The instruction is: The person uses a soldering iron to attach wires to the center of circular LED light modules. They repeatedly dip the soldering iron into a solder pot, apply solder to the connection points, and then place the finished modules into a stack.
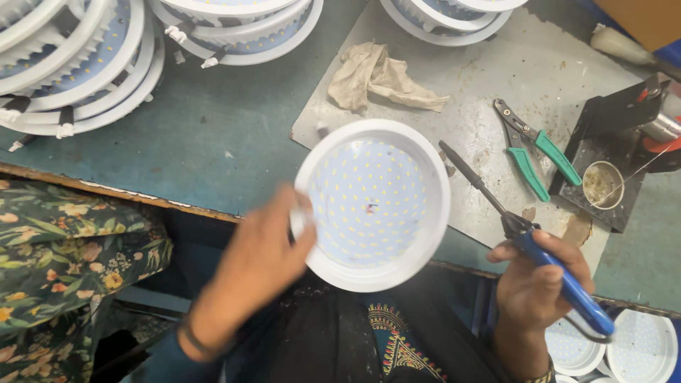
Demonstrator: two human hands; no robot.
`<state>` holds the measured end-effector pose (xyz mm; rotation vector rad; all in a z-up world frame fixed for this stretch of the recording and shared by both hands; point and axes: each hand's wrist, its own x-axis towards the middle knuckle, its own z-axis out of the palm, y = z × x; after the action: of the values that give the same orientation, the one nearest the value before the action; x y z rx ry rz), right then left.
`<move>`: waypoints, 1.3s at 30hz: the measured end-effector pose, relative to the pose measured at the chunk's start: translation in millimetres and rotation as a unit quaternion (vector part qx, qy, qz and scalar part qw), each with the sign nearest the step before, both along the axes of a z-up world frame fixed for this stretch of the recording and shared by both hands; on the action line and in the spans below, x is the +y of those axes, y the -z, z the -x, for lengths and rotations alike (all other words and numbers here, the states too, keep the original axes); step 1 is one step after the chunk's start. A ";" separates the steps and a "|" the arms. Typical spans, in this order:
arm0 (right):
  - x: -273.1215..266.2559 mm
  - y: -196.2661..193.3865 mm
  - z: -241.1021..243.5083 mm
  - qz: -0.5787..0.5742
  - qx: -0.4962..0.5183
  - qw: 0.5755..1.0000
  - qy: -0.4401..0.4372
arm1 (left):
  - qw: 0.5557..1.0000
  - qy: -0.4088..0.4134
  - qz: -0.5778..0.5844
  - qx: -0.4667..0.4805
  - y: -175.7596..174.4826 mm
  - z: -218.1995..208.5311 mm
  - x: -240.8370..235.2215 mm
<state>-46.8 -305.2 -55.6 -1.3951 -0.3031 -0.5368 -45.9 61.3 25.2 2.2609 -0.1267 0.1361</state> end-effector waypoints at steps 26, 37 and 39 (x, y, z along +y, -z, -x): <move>92.2 -9.5 -24.8 0.182 0.081 0.977 -0.070 | 0.992 0.073 -0.095 -0.035 15.3 -17.7 -27.8; 85.9 -9.6 -25.3 0.206 0.095 0.971 -0.080 | 0.984 0.097 -0.135 -0.056 17.9 -21.4 -48.6; 86.7 -9.1 -25.5 0.196 0.101 0.971 -0.090 | 0.985 0.104 -0.125 -0.051 18.4 -25.4 -46.6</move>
<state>-21.3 -218.5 -46.5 -1.7693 -0.3801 -0.1848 -20.6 14.6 6.8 2.4740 -0.4550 0.1319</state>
